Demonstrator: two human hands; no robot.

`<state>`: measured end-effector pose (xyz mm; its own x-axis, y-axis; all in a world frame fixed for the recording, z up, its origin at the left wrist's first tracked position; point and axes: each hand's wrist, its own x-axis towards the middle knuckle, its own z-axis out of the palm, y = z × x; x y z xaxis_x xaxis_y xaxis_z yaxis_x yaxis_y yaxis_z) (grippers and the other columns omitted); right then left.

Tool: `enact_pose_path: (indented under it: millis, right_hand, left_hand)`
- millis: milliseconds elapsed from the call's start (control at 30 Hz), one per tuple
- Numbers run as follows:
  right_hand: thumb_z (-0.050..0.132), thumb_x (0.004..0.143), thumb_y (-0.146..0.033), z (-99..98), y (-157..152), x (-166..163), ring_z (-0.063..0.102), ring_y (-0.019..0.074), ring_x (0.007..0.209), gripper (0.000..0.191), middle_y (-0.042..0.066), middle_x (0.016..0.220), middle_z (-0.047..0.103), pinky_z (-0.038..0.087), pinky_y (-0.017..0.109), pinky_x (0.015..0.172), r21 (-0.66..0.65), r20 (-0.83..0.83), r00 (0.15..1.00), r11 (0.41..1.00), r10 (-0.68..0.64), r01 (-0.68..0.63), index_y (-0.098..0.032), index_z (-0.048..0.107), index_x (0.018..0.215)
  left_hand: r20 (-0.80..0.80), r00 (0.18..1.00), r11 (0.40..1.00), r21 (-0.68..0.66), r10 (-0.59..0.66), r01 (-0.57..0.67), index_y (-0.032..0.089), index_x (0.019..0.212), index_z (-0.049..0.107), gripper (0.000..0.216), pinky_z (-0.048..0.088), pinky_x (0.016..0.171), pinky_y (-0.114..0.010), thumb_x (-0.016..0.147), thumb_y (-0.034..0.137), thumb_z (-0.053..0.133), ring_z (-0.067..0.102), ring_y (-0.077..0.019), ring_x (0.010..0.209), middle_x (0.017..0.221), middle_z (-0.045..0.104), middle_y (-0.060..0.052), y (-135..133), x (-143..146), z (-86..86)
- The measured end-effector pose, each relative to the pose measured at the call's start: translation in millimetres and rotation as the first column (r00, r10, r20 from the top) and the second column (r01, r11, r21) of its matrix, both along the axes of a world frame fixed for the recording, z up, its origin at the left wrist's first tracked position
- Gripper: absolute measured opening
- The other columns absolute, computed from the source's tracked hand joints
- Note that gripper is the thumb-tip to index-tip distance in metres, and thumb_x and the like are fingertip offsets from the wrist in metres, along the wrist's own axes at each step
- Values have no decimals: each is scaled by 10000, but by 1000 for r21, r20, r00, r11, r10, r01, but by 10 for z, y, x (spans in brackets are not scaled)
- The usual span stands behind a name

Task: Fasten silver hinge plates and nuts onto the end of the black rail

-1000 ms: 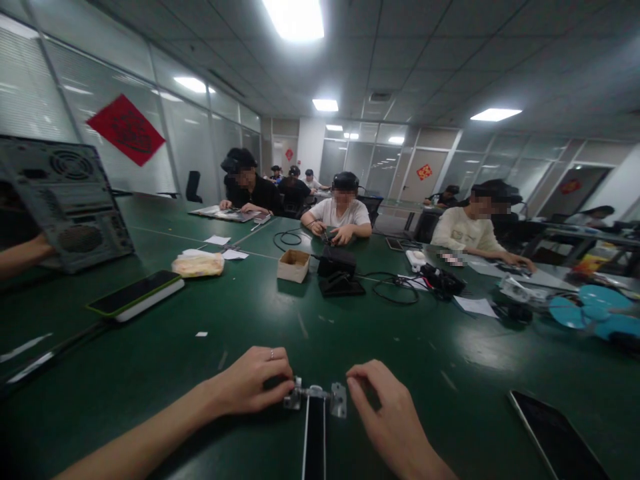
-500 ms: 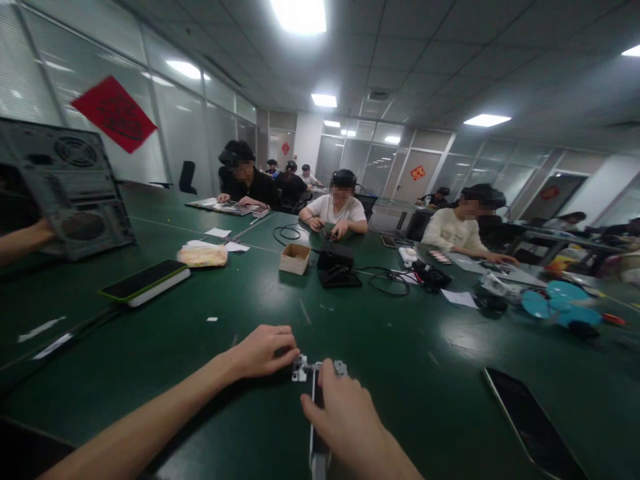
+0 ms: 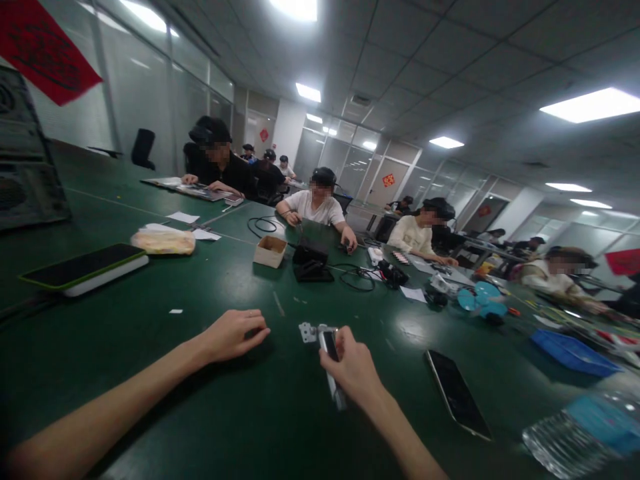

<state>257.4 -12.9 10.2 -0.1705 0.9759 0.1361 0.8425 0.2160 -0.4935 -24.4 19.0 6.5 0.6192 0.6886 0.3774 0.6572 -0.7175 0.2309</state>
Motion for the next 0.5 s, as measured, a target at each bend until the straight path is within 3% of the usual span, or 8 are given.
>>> enact_pose_path:
  millis: [167,367,500]
  right_hand:
    - [522,808,-459,-31,589,748,614,191,672,263,3,721,614,402,264,618,135,225,928,952,-298,274,-228,396,812]
    - [510,792,-451,35,1116,1567,653,292,806,274,110,808,672,440,328,665,138,326,804,867,-497,480,-193,483,881]
    - [464,798,-476,-82,1254,1875,666,338,821,310,158,805,683,486,387,661,129,348,750,822,-562,555,-183,536,870]
  left_hand:
    - [-4,1000,999,-38,-8,8,131,788,621,237,413,595,-231,930,221,452,559,-131,637,775,598,-32,2,-7,-1]
    - [10,1000,998,-59,4,-4,132,779,617,237,418,602,-246,926,215,451,563,-143,640,771,599,-38,23,-7,-41]
    - [-6,1000,998,-66,14,-15,143,755,614,232,429,617,-229,922,215,470,576,-133,653,765,610,-26,25,-4,-87]
